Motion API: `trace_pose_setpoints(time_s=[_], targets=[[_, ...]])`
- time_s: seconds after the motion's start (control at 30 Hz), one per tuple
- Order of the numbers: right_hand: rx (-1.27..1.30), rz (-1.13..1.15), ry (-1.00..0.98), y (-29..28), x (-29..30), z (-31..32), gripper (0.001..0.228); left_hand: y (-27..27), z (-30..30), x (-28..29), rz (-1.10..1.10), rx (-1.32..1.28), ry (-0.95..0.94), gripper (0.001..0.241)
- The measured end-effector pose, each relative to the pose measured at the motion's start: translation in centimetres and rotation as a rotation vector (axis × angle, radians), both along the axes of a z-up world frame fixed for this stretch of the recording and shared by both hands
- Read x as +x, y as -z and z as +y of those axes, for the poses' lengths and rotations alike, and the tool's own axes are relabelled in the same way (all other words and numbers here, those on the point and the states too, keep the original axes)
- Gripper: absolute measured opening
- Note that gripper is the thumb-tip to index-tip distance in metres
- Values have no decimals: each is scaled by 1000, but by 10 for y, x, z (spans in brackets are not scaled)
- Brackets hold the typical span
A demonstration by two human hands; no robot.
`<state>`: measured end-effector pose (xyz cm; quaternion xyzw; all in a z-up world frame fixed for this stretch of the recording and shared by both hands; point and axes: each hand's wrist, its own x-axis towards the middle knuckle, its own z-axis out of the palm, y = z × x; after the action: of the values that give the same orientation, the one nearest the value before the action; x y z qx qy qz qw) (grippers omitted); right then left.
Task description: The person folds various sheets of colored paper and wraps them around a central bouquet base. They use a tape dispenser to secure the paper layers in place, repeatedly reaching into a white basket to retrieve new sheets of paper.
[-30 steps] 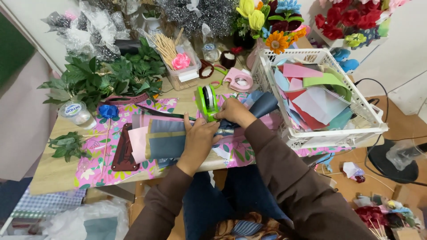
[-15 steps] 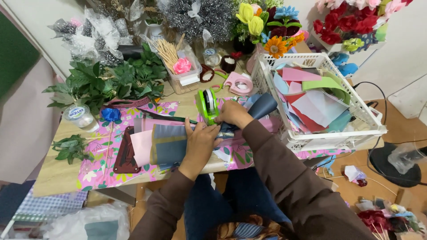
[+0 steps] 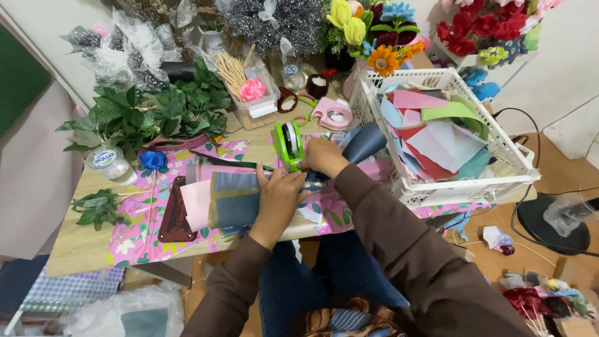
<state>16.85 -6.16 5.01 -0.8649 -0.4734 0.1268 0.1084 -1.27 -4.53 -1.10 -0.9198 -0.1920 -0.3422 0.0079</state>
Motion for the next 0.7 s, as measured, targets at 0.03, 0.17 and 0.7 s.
trace_pose_setpoints(time_s=[0.03, 0.17, 0.7], targets=[[-29, -30, -29, 11, 3, 3, 40, -2, -1, -2, -8, -1, 21, 46], [-64, -60, -95, 23, 2, -2, 37, -18, -19, -17, -9, 19, 39, 43], [266, -159, -657, -60, -21, -120, 27, -27, -18, 0, 223, -85, -32, 51]])
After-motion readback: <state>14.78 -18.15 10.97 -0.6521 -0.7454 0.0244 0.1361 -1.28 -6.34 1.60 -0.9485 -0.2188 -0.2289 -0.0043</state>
